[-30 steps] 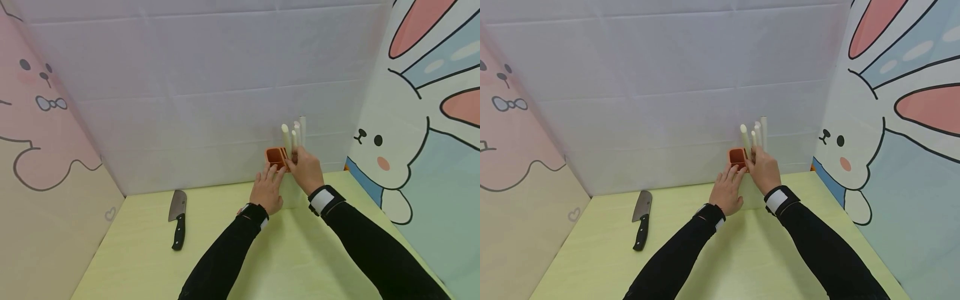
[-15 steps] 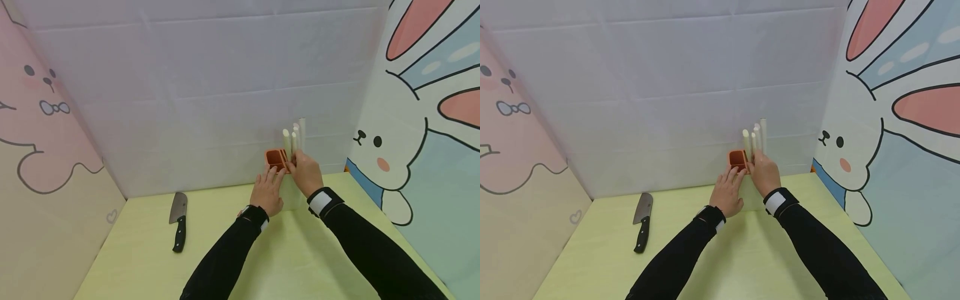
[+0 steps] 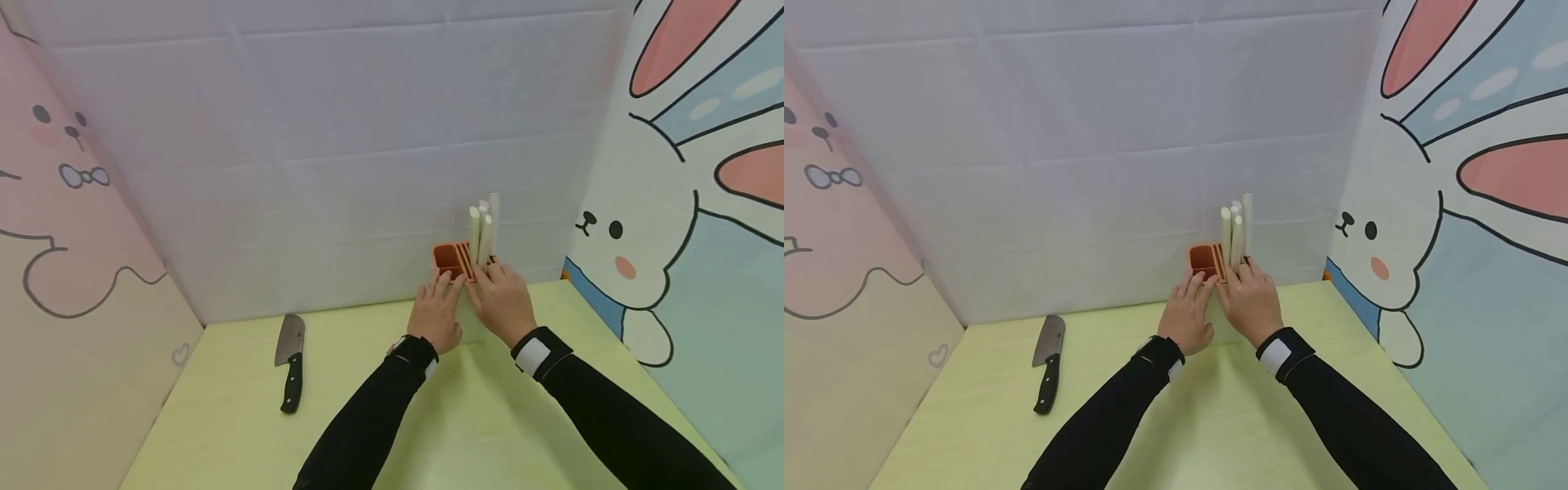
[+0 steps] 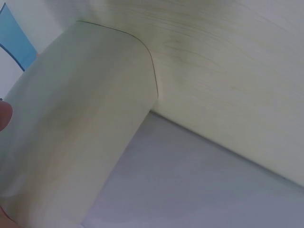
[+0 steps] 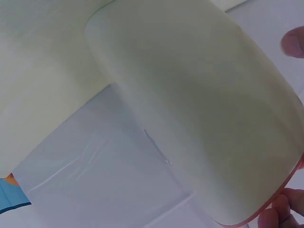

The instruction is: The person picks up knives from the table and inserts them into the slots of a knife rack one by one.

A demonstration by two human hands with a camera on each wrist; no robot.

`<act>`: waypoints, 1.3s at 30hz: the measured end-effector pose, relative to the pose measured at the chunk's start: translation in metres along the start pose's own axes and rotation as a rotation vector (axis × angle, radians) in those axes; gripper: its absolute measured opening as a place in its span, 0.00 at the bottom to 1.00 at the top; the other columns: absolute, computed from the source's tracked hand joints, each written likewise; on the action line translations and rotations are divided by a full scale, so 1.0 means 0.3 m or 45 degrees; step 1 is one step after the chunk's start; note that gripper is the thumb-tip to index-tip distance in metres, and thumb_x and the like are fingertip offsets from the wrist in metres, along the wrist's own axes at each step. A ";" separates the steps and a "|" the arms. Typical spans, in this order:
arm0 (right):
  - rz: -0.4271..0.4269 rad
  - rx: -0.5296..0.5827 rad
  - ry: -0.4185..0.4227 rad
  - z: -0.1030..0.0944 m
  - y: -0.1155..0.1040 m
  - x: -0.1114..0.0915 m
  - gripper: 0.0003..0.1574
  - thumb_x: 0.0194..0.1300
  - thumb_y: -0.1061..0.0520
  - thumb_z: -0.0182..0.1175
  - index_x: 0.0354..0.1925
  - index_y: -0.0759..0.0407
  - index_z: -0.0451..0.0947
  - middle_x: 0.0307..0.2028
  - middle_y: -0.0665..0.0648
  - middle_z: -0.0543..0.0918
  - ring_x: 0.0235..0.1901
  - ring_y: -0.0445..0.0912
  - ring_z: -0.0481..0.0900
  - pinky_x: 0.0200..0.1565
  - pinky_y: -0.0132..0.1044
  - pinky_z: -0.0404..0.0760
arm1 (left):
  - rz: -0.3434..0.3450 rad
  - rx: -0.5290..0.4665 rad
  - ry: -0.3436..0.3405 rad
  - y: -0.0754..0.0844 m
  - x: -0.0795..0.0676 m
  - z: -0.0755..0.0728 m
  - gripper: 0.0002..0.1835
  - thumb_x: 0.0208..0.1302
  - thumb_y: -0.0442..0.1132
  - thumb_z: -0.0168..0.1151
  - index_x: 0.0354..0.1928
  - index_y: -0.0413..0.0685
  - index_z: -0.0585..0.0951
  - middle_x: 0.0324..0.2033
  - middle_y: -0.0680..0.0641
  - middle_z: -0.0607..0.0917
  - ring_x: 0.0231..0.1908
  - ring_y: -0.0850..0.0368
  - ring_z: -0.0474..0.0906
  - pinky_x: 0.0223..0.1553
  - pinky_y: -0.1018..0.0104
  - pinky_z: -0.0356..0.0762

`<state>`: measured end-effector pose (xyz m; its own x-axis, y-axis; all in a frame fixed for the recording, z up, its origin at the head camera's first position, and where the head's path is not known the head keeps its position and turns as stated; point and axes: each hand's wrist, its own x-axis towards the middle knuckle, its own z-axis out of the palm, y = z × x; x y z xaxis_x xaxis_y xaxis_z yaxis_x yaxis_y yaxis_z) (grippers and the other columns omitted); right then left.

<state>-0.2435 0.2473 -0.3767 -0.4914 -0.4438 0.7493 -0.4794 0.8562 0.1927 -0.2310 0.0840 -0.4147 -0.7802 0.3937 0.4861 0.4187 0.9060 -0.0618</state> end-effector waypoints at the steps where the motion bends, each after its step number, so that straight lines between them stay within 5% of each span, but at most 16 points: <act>1: -0.001 -0.021 -0.015 0.003 -0.001 -0.004 0.28 0.62 0.47 0.61 0.52 0.66 0.76 0.34 0.65 0.76 0.32 0.58 0.74 0.26 0.50 0.79 | -0.001 -0.003 0.002 -0.001 0.000 -0.001 0.50 0.50 0.45 0.65 0.72 0.56 0.48 0.69 0.45 0.55 0.70 0.47 0.37 0.64 0.48 0.59; 14: 0.112 -0.028 -0.128 -0.001 -0.018 0.014 0.26 0.65 0.51 0.50 0.58 0.61 0.73 0.40 0.72 0.74 0.25 0.59 0.69 0.18 0.50 0.74 | 0.000 0.005 -0.014 0.000 -0.001 -0.006 0.50 0.50 0.46 0.65 0.72 0.56 0.48 0.69 0.45 0.55 0.70 0.46 0.38 0.64 0.48 0.60; 22: 0.195 -0.048 -0.267 -0.009 -0.033 0.029 0.31 0.60 0.54 0.53 0.62 0.59 0.70 0.40 0.71 0.73 0.26 0.58 0.68 0.20 0.51 0.74 | -0.005 -0.009 -0.038 0.000 0.003 -0.004 0.50 0.50 0.46 0.64 0.72 0.56 0.46 0.69 0.45 0.54 0.70 0.46 0.37 0.65 0.49 0.58; 29: 0.121 0.069 -0.164 0.018 -0.023 -0.022 0.37 0.55 0.58 0.57 0.64 0.65 0.64 0.46 0.73 0.71 0.35 0.62 0.70 0.33 0.52 0.77 | -0.007 0.000 -0.019 0.003 0.000 0.002 0.50 0.50 0.46 0.64 0.72 0.57 0.47 0.69 0.45 0.55 0.70 0.46 0.39 0.64 0.49 0.60; 39: 0.014 0.021 -0.080 0.034 -0.012 -0.062 0.39 0.54 0.56 0.56 0.63 0.71 0.63 0.55 0.69 0.71 0.38 0.62 0.72 0.31 0.50 0.80 | 0.014 0.009 0.039 -0.005 0.005 0.017 0.50 0.49 0.46 0.64 0.72 0.56 0.48 0.68 0.44 0.56 0.70 0.45 0.40 0.63 0.48 0.62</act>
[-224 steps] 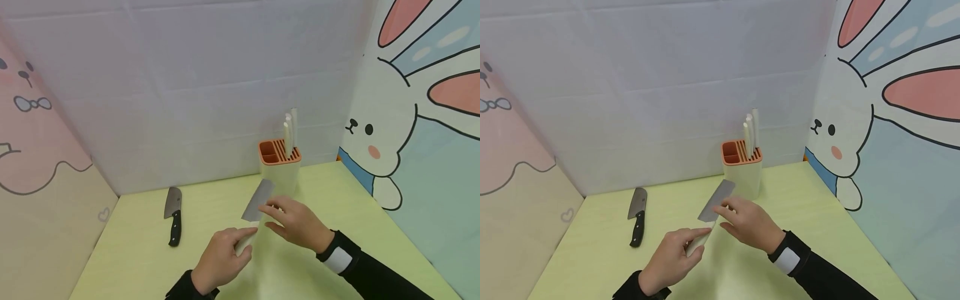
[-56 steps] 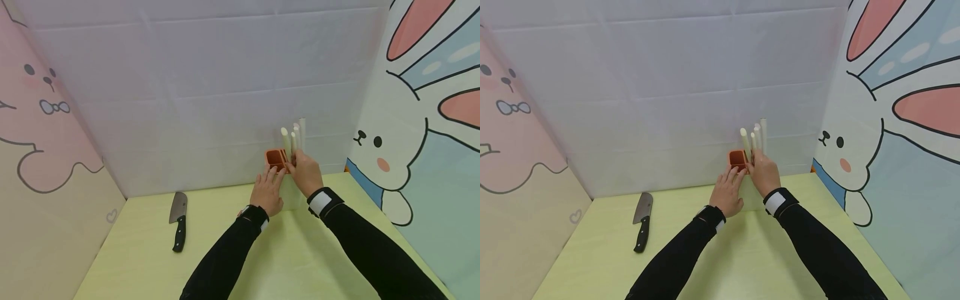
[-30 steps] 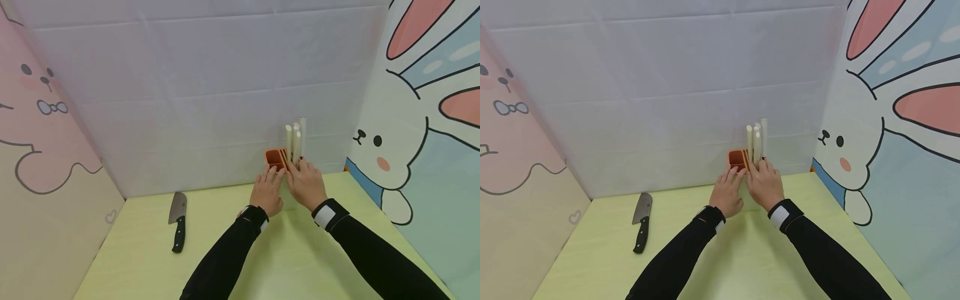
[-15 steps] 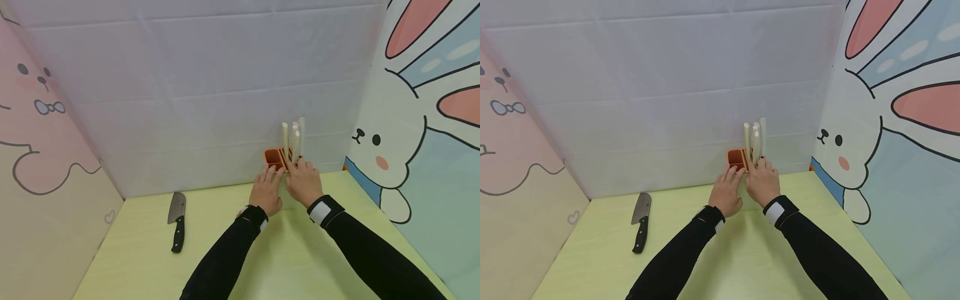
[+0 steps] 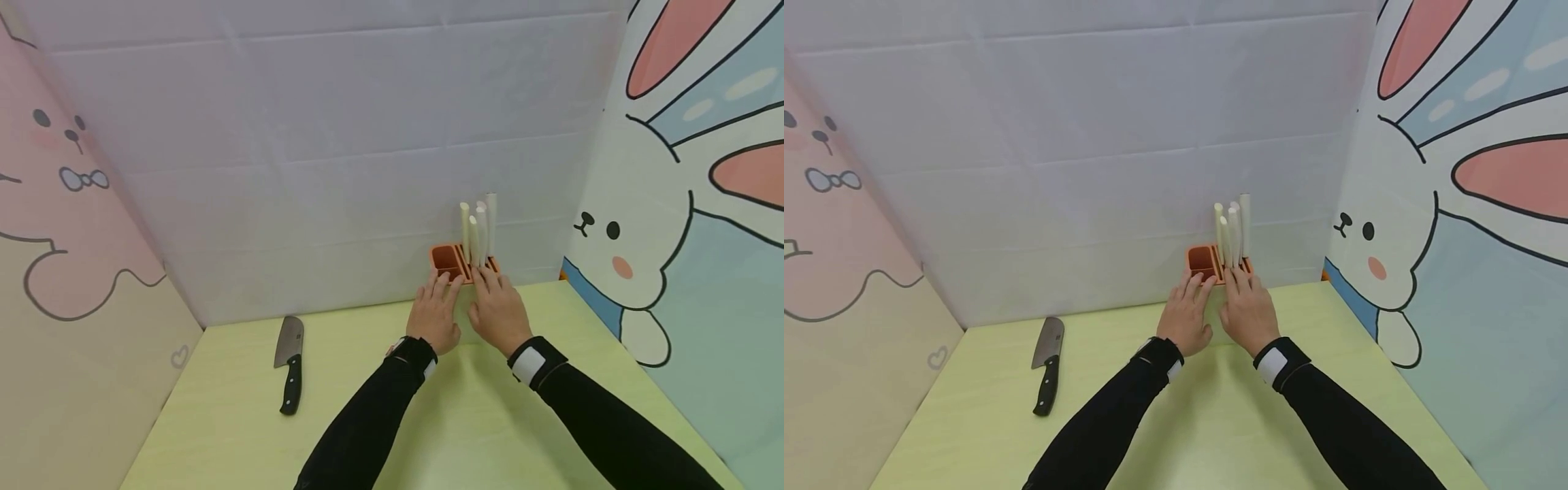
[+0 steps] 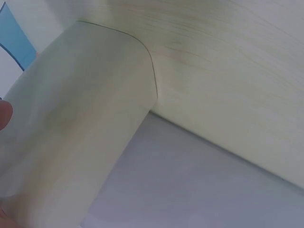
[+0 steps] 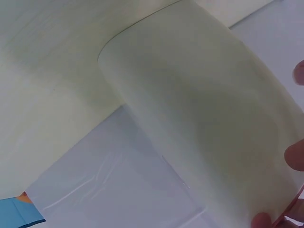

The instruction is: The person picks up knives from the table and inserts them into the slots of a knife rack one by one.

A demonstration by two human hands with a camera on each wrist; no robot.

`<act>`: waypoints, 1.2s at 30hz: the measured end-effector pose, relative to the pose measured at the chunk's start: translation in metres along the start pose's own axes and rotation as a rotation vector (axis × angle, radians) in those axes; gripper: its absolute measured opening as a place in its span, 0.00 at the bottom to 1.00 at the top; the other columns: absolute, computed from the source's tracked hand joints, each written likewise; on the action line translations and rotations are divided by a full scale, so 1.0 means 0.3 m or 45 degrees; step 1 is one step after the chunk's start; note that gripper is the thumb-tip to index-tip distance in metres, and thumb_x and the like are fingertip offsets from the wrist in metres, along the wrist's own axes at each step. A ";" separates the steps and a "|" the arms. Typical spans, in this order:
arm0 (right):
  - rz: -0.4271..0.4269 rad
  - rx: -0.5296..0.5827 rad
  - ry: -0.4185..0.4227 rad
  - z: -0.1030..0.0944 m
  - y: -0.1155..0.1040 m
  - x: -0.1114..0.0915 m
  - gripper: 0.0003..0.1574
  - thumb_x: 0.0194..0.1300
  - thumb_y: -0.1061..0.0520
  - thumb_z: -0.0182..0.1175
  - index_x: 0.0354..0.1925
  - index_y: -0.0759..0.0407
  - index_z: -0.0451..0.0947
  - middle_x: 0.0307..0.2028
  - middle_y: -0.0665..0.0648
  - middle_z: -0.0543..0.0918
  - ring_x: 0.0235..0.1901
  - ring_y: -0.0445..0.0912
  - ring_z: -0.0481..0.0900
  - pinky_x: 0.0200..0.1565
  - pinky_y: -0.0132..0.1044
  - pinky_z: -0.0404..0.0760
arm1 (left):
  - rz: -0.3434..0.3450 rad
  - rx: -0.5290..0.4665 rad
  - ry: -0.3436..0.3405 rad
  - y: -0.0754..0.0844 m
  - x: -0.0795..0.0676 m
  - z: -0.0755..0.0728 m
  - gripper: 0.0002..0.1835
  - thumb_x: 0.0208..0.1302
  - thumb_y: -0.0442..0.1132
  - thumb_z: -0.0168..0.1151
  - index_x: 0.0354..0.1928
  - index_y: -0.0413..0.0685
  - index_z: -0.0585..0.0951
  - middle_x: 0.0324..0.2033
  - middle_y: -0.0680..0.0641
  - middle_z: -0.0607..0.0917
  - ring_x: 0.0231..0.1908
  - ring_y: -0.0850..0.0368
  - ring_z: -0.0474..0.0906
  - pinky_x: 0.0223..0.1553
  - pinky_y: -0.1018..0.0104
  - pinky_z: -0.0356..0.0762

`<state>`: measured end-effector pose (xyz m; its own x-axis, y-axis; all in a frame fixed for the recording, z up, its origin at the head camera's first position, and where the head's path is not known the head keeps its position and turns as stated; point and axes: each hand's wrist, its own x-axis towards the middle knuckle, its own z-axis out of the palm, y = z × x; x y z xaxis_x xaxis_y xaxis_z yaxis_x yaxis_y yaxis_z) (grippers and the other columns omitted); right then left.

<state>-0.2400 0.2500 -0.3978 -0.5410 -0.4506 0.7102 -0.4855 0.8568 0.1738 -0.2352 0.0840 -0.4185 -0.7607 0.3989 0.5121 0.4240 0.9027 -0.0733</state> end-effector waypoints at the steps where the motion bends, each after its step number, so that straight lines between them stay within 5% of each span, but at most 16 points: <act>1: 0.004 -0.004 0.000 0.000 0.000 -0.002 0.39 0.54 0.56 0.57 0.63 0.71 0.64 0.55 0.69 0.71 0.37 0.62 0.71 0.29 0.49 0.80 | 0.002 -0.004 0.002 0.000 0.000 0.001 0.50 0.49 0.46 0.64 0.72 0.56 0.48 0.68 0.44 0.56 0.70 0.45 0.40 0.62 0.48 0.62; 12: 0.043 0.175 0.068 -0.016 0.017 0.010 0.39 0.50 0.60 0.61 0.61 0.68 0.66 0.53 0.71 0.71 0.42 0.62 0.73 0.35 0.54 0.80 | 0.005 -0.013 -0.014 0.003 -0.005 0.010 0.50 0.49 0.44 0.63 0.72 0.55 0.47 0.68 0.44 0.55 0.70 0.46 0.37 0.63 0.49 0.61; 16: 0.029 0.163 0.160 -0.066 0.043 0.106 0.35 0.52 0.60 0.61 0.59 0.68 0.67 0.52 0.70 0.72 0.42 0.62 0.71 0.40 0.55 0.78 | -0.006 -0.025 -0.045 0.004 -0.003 0.005 0.51 0.49 0.45 0.64 0.73 0.55 0.46 0.69 0.44 0.54 0.70 0.46 0.37 0.64 0.48 0.60; 19: -0.049 0.127 0.177 -0.102 0.071 0.210 0.34 0.55 0.61 0.59 0.60 0.69 0.66 0.57 0.69 0.71 0.50 0.63 0.69 0.51 0.56 0.73 | -0.027 -0.025 -0.062 0.004 0.002 0.003 0.51 0.50 0.45 0.64 0.72 0.56 0.45 0.69 0.44 0.54 0.70 0.46 0.36 0.64 0.48 0.59; 23: -0.121 0.091 -0.001 -0.127 0.105 0.317 0.35 0.62 0.59 0.53 0.66 0.65 0.60 0.66 0.65 0.63 0.67 0.58 0.53 0.63 0.62 0.57 | -0.038 -0.034 -0.077 0.011 0.009 0.005 0.52 0.49 0.44 0.65 0.72 0.57 0.45 0.69 0.45 0.54 0.70 0.47 0.37 0.65 0.49 0.57; 26: -0.108 0.059 -0.224 -0.127 0.125 0.353 0.35 0.66 0.57 0.50 0.69 0.61 0.56 0.69 0.62 0.58 0.70 0.55 0.41 0.63 0.68 0.49 | -0.026 -0.034 -0.081 0.019 0.010 0.007 0.52 0.49 0.44 0.66 0.73 0.57 0.44 0.69 0.45 0.55 0.70 0.46 0.39 0.65 0.49 0.58; 29: -0.078 0.055 -0.364 -0.124 0.135 0.366 0.33 0.68 0.58 0.49 0.69 0.61 0.57 0.69 0.62 0.59 0.70 0.54 0.41 0.63 0.69 0.46 | -0.013 -0.036 -0.077 0.026 0.008 0.003 0.53 0.49 0.45 0.67 0.73 0.56 0.44 0.68 0.45 0.56 0.70 0.45 0.40 0.64 0.49 0.59; 36: -0.092 0.069 -0.350 -0.147 0.119 0.377 0.29 0.69 0.55 0.48 0.66 0.62 0.62 0.66 0.64 0.63 0.68 0.55 0.48 0.63 0.69 0.46 | -0.016 -0.003 -0.067 0.004 0.004 -0.002 0.53 0.50 0.46 0.67 0.73 0.56 0.43 0.69 0.44 0.54 0.70 0.45 0.36 0.64 0.49 0.60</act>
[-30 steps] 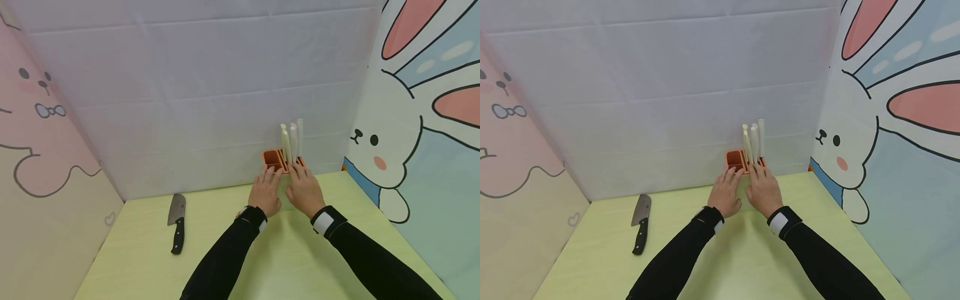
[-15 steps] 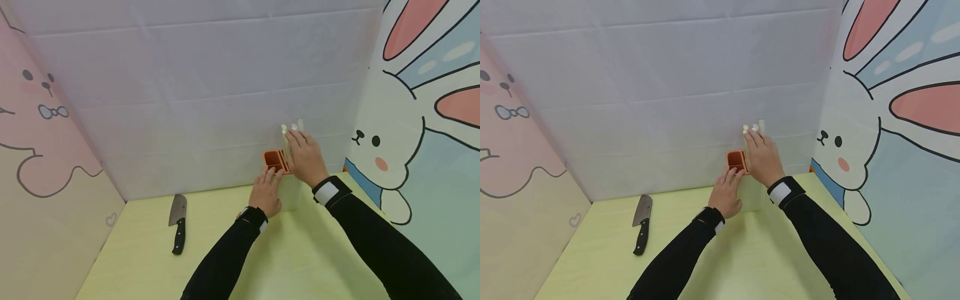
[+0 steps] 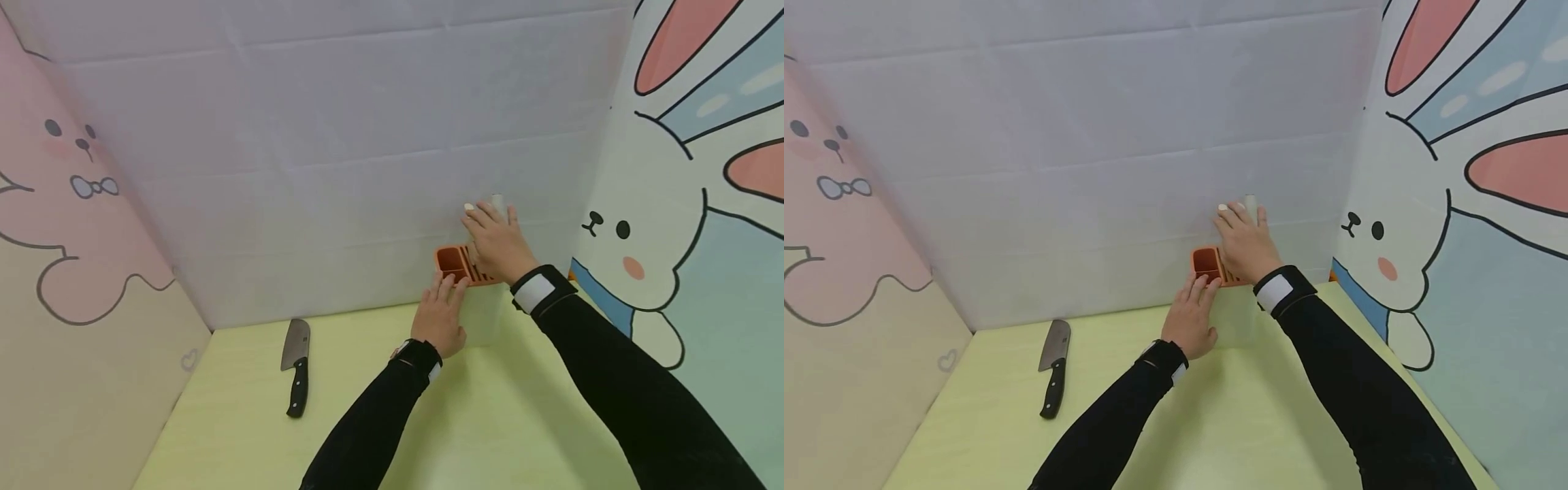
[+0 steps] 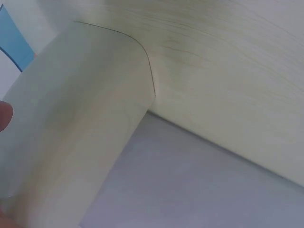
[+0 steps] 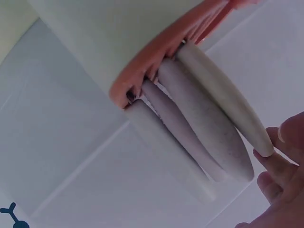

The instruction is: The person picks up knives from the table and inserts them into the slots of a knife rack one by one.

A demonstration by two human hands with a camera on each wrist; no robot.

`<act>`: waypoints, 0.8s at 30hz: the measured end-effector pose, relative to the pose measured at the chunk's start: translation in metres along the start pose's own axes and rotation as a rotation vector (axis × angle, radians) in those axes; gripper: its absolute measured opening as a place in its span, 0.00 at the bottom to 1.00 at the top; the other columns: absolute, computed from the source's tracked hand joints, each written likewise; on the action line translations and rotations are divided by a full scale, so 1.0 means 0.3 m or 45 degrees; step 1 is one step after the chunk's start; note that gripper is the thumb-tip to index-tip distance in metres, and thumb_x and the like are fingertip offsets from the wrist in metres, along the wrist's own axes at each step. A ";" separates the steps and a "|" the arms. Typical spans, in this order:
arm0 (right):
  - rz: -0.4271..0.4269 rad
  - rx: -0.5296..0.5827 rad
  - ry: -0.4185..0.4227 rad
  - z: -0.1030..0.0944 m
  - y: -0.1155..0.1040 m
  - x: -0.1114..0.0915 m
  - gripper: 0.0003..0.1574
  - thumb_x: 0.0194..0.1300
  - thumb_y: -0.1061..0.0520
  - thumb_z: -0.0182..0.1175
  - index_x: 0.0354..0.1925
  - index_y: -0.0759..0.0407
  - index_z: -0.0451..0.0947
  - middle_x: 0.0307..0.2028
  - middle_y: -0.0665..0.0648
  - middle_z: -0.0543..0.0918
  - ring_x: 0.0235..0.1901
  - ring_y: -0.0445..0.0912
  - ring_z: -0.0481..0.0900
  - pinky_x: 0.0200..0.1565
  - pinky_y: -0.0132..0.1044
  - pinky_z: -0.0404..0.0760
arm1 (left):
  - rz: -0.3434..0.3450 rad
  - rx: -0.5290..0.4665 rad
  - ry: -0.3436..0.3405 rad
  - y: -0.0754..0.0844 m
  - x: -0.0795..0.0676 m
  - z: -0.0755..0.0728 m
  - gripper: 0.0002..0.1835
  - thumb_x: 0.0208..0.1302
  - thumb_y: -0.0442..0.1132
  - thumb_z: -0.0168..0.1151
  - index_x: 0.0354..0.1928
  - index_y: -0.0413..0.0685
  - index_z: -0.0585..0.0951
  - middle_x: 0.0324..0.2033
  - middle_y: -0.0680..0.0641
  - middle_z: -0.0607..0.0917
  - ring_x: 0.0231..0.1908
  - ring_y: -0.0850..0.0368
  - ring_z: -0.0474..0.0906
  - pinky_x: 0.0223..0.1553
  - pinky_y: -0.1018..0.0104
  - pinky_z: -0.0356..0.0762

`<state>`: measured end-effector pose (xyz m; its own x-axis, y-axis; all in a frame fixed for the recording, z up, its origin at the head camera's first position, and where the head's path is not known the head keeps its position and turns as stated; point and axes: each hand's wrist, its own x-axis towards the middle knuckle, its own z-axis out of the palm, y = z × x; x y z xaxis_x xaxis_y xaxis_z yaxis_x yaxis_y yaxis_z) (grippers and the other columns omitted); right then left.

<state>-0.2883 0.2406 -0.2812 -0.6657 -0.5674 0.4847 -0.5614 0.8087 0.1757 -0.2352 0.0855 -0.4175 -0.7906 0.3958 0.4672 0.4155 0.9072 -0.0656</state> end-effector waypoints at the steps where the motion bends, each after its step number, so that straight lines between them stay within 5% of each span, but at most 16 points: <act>1: -0.003 -0.004 0.001 -0.011 -0.002 -0.004 0.29 0.69 0.55 0.48 0.65 0.63 0.62 0.65 0.64 0.64 0.69 0.55 0.47 0.63 0.69 0.46 | 0.002 0.007 0.009 0.000 0.001 0.001 0.53 0.50 0.46 0.66 0.73 0.56 0.43 0.69 0.44 0.54 0.70 0.46 0.36 0.64 0.50 0.60; 9: 0.037 0.016 -0.030 -0.074 -0.002 -0.045 0.27 0.68 0.58 0.51 0.63 0.61 0.65 0.63 0.65 0.67 0.68 0.58 0.49 0.61 0.72 0.46 | 0.036 0.003 0.053 0.008 0.010 0.021 0.53 0.49 0.46 0.66 0.72 0.55 0.43 0.69 0.44 0.54 0.70 0.45 0.36 0.64 0.49 0.60; 14: 0.031 0.069 0.025 -0.066 0.013 -0.074 0.32 0.65 0.60 0.55 0.66 0.60 0.61 0.65 0.65 0.64 0.68 0.58 0.50 0.60 0.73 0.48 | 0.037 -0.017 0.007 0.007 0.003 0.023 0.55 0.51 0.46 0.64 0.73 0.56 0.39 0.71 0.44 0.50 0.70 0.45 0.36 0.64 0.47 0.58; 20: 0.033 0.242 0.250 -0.049 0.043 -0.123 0.32 0.64 0.65 0.46 0.67 0.64 0.59 0.64 0.67 0.64 0.66 0.58 0.54 0.62 0.68 0.52 | 0.015 -0.149 -0.022 -0.032 -0.031 -0.010 0.57 0.54 0.48 0.65 0.73 0.58 0.33 0.73 0.44 0.43 0.70 0.46 0.38 0.64 0.42 0.56; 24: 0.048 0.323 0.444 -0.049 0.061 -0.193 0.30 0.63 0.64 0.40 0.65 0.66 0.61 0.61 0.68 0.67 0.63 0.60 0.59 0.63 0.60 0.57 | -0.029 -0.244 0.064 -0.138 -0.110 -0.047 0.49 0.55 0.47 0.64 0.73 0.50 0.47 0.68 0.40 0.58 0.67 0.45 0.53 0.62 0.43 0.61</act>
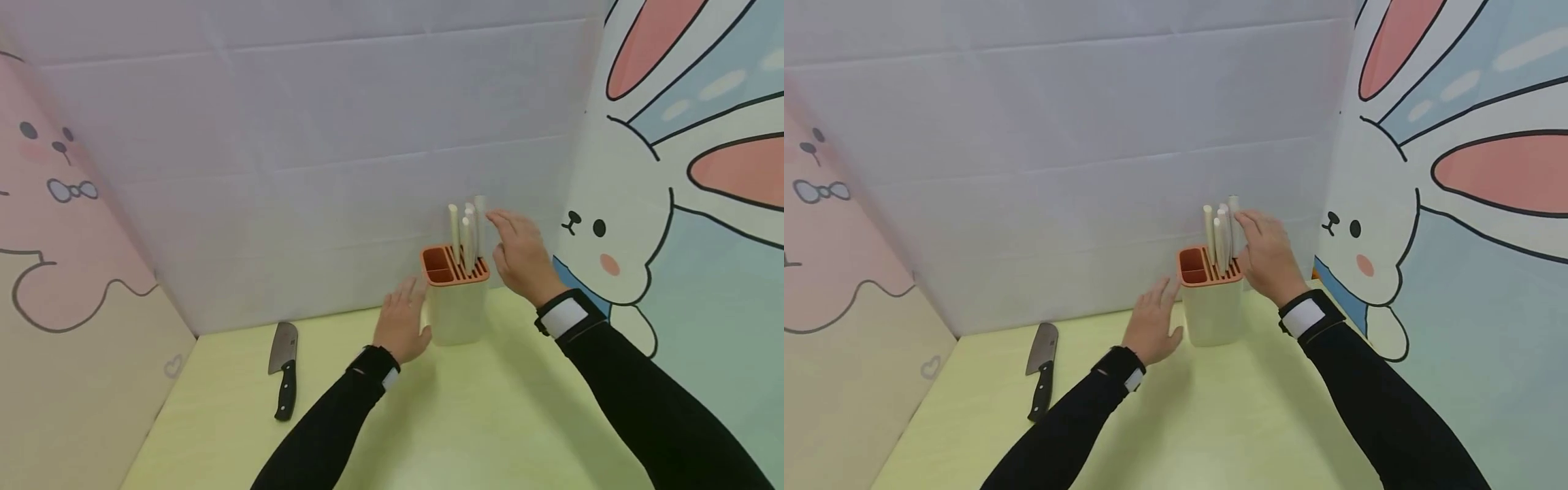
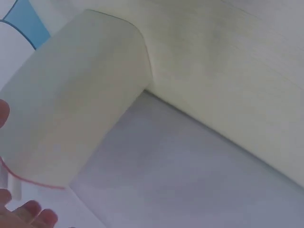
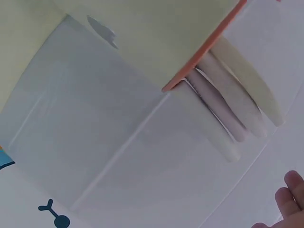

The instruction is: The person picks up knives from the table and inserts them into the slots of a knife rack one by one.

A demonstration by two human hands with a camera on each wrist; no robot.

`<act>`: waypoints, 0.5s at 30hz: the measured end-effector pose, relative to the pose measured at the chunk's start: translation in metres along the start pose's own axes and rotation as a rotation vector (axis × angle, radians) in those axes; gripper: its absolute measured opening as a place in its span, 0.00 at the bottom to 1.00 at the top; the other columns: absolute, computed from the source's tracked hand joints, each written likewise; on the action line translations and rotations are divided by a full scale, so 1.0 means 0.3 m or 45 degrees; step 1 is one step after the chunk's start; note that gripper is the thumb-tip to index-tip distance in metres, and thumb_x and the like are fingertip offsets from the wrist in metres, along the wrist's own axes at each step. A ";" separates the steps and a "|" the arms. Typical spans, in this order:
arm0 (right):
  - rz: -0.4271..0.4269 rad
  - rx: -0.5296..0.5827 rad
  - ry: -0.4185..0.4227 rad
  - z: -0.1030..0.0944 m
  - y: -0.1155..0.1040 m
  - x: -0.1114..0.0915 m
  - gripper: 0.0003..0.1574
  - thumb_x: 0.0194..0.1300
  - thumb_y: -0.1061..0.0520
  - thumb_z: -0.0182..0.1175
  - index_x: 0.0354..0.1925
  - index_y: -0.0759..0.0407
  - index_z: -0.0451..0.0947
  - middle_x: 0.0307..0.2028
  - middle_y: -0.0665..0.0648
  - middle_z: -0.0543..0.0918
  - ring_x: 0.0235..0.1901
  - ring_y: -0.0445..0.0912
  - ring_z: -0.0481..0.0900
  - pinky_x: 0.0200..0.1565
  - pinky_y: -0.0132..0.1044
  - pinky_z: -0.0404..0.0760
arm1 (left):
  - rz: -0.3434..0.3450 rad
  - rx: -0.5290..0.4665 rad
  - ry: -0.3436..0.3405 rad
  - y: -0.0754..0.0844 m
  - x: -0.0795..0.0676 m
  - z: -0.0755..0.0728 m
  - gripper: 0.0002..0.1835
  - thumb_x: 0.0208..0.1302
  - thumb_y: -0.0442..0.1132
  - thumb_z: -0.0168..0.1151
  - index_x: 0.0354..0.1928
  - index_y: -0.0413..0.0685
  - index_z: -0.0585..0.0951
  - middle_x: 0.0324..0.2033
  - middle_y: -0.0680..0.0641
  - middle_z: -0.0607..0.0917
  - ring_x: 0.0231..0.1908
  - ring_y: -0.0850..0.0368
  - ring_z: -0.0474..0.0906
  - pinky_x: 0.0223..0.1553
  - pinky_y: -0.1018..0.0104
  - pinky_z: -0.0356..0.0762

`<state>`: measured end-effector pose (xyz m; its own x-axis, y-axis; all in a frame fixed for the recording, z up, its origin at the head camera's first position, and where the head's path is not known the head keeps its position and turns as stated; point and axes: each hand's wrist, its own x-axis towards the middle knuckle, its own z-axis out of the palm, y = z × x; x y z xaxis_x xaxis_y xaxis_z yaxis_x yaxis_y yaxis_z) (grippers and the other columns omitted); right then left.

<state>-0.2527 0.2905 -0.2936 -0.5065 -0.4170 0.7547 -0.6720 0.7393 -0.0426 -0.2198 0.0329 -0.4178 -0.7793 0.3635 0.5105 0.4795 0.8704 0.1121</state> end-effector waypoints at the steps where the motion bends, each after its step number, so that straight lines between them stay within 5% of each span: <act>1: -0.002 0.014 0.046 -0.005 0.003 -0.020 0.30 0.63 0.64 0.40 0.64 0.67 0.61 0.60 0.69 0.68 0.62 0.60 0.60 0.63 0.59 0.57 | -0.027 -0.002 0.028 -0.042 -0.029 -0.017 0.45 0.55 0.47 0.64 0.71 0.47 0.53 0.65 0.39 0.63 0.64 0.45 0.58 0.60 0.44 0.65; 4: 0.014 0.043 0.151 -0.022 0.014 -0.093 0.29 0.62 0.63 0.40 0.62 0.68 0.64 0.58 0.69 0.70 0.60 0.61 0.63 0.61 0.58 0.60 | -0.180 0.055 0.058 -0.178 -0.137 -0.065 0.33 0.56 0.46 0.63 0.61 0.39 0.67 0.52 0.38 0.75 0.51 0.44 0.71 0.48 0.49 0.75; 7: 0.025 0.028 0.183 -0.037 0.026 -0.179 0.28 0.62 0.61 0.41 0.60 0.68 0.65 0.54 0.69 0.72 0.57 0.61 0.65 0.58 0.58 0.64 | -0.372 0.141 -0.007 -0.310 -0.265 -0.096 0.23 0.57 0.47 0.63 0.47 0.35 0.74 0.38 0.38 0.78 0.37 0.43 0.75 0.34 0.49 0.78; 10: 0.025 0.005 0.168 -0.041 0.037 -0.260 0.27 0.61 0.61 0.43 0.58 0.68 0.67 0.52 0.69 0.73 0.54 0.62 0.67 0.55 0.58 0.67 | -0.582 0.144 -0.191 -0.403 -0.388 -0.108 0.20 0.57 0.49 0.63 0.35 0.35 0.75 0.25 0.41 0.78 0.26 0.44 0.75 0.25 0.48 0.76; 15: 0.038 0.005 0.081 -0.019 0.038 -0.363 0.26 0.61 0.60 0.45 0.57 0.69 0.68 0.50 0.68 0.73 0.52 0.60 0.69 0.53 0.56 0.69 | -0.867 0.087 -0.473 -0.481 -0.541 -0.086 0.29 0.56 0.55 0.61 0.37 0.30 0.75 0.19 0.41 0.77 0.19 0.47 0.73 0.20 0.51 0.74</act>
<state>-0.2022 0.3473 -0.3726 -0.4910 -0.3605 0.7931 -0.6594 0.7487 -0.0679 -0.1521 -0.1603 -0.4949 -0.9831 -0.1812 0.0273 -0.1695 0.9560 0.2394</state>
